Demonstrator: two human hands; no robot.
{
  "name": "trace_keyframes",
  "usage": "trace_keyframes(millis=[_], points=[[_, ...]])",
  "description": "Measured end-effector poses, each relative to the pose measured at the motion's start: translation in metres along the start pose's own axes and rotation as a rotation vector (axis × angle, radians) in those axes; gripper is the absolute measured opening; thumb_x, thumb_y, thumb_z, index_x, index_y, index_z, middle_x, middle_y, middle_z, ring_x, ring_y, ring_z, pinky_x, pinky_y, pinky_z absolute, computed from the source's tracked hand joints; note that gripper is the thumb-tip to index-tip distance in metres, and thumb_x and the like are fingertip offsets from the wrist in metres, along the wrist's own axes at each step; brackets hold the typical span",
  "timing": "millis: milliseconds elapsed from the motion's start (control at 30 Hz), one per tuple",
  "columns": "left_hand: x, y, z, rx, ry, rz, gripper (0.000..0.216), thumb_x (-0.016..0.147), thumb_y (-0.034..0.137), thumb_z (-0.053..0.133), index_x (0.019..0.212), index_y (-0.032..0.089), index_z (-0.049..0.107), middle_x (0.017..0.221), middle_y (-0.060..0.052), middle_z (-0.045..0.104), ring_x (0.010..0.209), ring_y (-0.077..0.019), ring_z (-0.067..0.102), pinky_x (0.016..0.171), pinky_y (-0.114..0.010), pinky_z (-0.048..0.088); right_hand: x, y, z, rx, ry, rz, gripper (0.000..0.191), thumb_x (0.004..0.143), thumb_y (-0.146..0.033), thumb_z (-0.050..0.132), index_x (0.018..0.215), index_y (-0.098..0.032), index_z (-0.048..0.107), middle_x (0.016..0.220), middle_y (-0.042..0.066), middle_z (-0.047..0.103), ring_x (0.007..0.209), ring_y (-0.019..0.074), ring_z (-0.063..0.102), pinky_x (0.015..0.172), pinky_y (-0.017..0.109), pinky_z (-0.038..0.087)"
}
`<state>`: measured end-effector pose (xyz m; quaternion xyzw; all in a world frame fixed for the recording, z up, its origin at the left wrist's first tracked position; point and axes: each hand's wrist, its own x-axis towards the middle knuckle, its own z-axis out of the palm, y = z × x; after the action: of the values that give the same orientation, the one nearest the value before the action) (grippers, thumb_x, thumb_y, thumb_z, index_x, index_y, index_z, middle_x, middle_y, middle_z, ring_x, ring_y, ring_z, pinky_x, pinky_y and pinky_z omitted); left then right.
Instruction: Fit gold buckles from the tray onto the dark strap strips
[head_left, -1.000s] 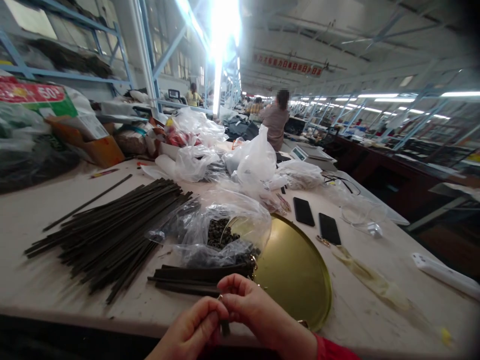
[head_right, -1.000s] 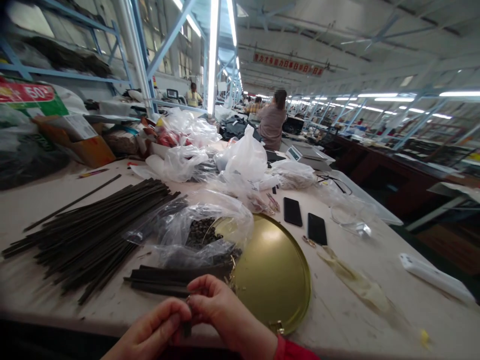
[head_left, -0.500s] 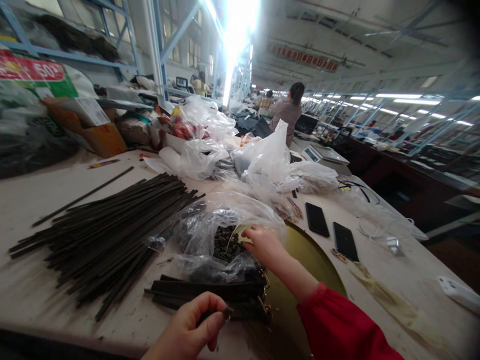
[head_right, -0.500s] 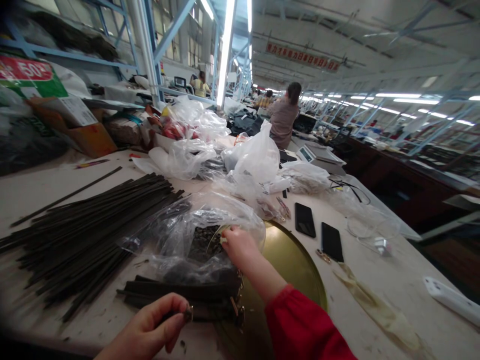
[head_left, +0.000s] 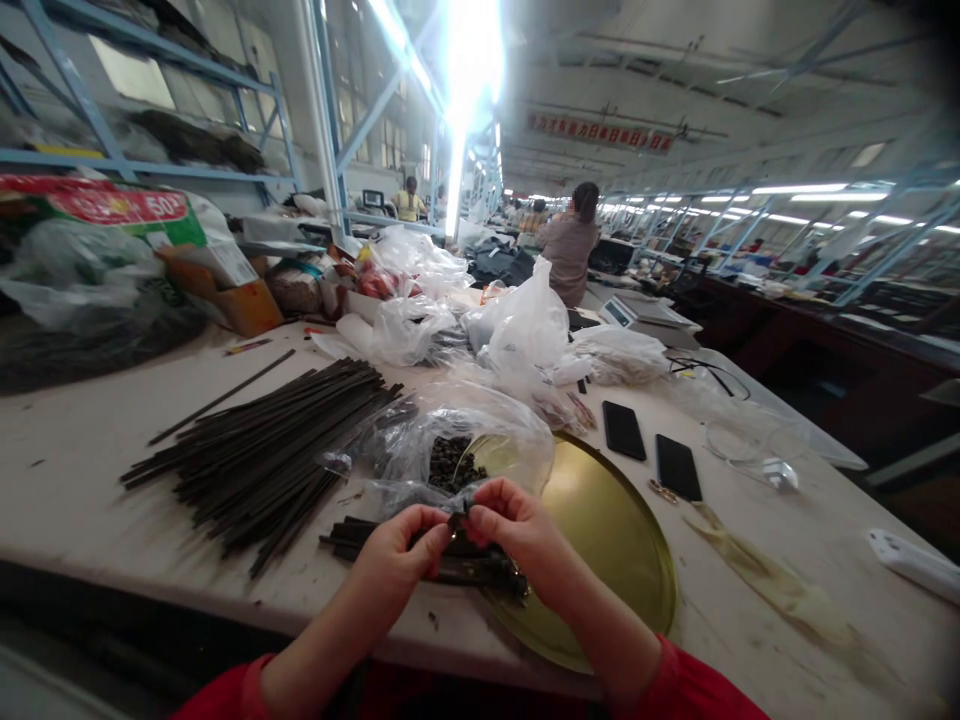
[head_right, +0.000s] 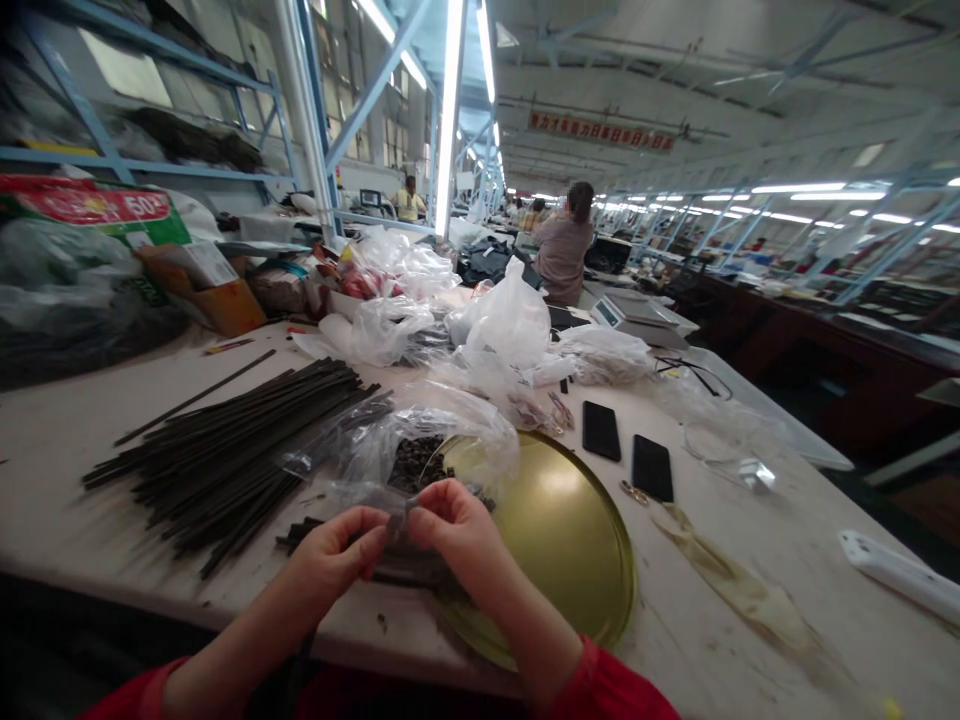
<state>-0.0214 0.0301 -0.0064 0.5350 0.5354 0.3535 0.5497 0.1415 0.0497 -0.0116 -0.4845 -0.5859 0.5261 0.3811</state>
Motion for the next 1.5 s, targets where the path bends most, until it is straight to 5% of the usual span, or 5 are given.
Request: trace_keyframes(millis=[133, 333, 667, 1333, 1500], points=[[-0.012, 0.004, 0.011, 0.107, 0.040, 0.058, 0.028, 0.070, 0.041, 0.053, 0.078, 0.014, 0.057, 0.050, 0.007, 0.046, 0.049, -0.0109, 0.042, 0.050, -0.022, 0.034, -0.034, 0.003, 0.010, 0.381, 0.103, 0.019, 0.027, 0.065, -0.033, 0.069, 0.075, -0.018, 0.049, 0.064, -0.005, 0.054, 0.059, 0.0093, 0.051, 0.060, 0.023, 0.040], [-0.034, 0.005, 0.019, 0.330, -0.011, 0.100, 0.025, 0.073, 0.039, 0.048, 0.076, 0.016, 0.058, 0.049, 0.007, 0.045, 0.048, -0.0118, 0.042, 0.050, -0.022, 0.034, -0.058, 0.012, 0.010, 0.164, 0.210, -0.082, 0.015, 0.068, -0.027, 0.063, 0.074, -0.018, 0.053, 0.063, -0.005, 0.052, 0.059, 0.0103, 0.047, 0.058, 0.023, 0.037], [-0.048, 0.003, 0.017, 0.644, -0.176, 0.126, 0.022, 0.073, 0.032, 0.047, 0.074, 0.018, 0.063, 0.060, 0.003, 0.057, 0.059, -0.0145, 0.050, 0.056, -0.022, 0.034, -0.075, 0.024, 0.005, 0.223, 0.009, 0.032, 0.016, 0.064, -0.028, 0.065, 0.073, -0.017, 0.057, 0.061, -0.005, 0.053, 0.056, 0.0095, 0.046, 0.057, 0.023, 0.036], [-0.051, -0.018, 0.026, 0.197, -0.078, 0.100, 0.031, 0.078, 0.025, 0.039, 0.106, 0.013, 0.045, 0.066, 0.002, 0.055, 0.066, -0.0168, 0.054, 0.068, -0.029, 0.042, -0.085, 0.036, 0.048, 0.210, 0.292, -0.150, 0.024, 0.080, -0.040, 0.055, 0.075, -0.017, 0.059, 0.066, -0.001, 0.056, 0.063, 0.0135, 0.051, 0.061, 0.026, 0.038], [-0.054, -0.019, 0.021, 0.088, -0.188, 0.090, 0.031, 0.080, 0.026, 0.041, 0.110, 0.016, 0.044, 0.074, -0.001, 0.060, 0.070, -0.0162, 0.055, 0.068, -0.028, 0.044, -0.082, 0.030, 0.042, 0.367, 0.227, 0.005, 0.025, 0.075, -0.043, 0.061, 0.076, -0.018, 0.059, 0.062, -0.003, 0.054, 0.058, 0.0109, 0.049, 0.059, 0.023, 0.039]])
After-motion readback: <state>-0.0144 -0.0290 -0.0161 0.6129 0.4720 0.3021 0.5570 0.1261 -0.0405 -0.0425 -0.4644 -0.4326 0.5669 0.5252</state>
